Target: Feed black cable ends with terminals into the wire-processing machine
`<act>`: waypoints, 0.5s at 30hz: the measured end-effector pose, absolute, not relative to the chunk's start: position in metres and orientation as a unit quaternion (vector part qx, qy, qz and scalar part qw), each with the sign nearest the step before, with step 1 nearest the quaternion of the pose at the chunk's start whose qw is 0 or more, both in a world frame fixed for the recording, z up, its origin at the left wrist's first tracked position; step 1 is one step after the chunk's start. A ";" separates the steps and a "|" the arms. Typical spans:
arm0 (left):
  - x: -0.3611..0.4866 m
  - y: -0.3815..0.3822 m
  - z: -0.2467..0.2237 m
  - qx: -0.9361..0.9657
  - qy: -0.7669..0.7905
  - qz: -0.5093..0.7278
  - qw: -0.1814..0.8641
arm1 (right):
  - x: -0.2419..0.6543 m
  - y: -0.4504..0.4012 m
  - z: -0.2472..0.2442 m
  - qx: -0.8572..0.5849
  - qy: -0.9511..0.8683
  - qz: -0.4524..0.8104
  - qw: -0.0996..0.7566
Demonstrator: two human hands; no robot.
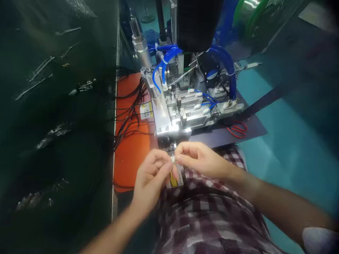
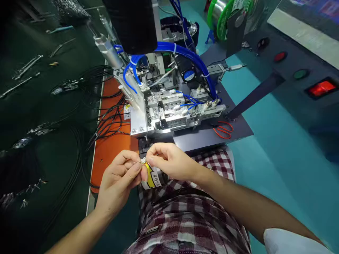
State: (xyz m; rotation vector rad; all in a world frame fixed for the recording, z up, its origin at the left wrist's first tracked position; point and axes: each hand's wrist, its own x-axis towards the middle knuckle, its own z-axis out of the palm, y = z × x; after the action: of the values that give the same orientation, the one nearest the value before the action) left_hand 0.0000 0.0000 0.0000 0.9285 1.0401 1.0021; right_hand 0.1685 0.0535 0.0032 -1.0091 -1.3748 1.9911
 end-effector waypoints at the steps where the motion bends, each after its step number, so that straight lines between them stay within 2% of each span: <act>1: 0.000 0.001 -0.001 0.411 0.459 0.439 0.654 | 0.170 0.055 0.002 -0.365 -0.499 0.746 0.250; 10: -0.003 0.001 0.004 0.434 0.429 0.419 0.672 | 0.177 0.072 -0.007 -0.248 -0.402 0.872 0.125; 15: -0.004 0.001 0.006 0.440 0.437 0.404 0.672 | 0.174 0.076 -0.004 -0.220 -0.431 0.866 0.129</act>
State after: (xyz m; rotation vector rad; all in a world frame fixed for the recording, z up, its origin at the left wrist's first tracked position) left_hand -0.0045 0.0015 0.0058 0.9920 0.9853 0.9107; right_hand 0.1744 0.0764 -0.0038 -0.6401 -1.2521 2.5170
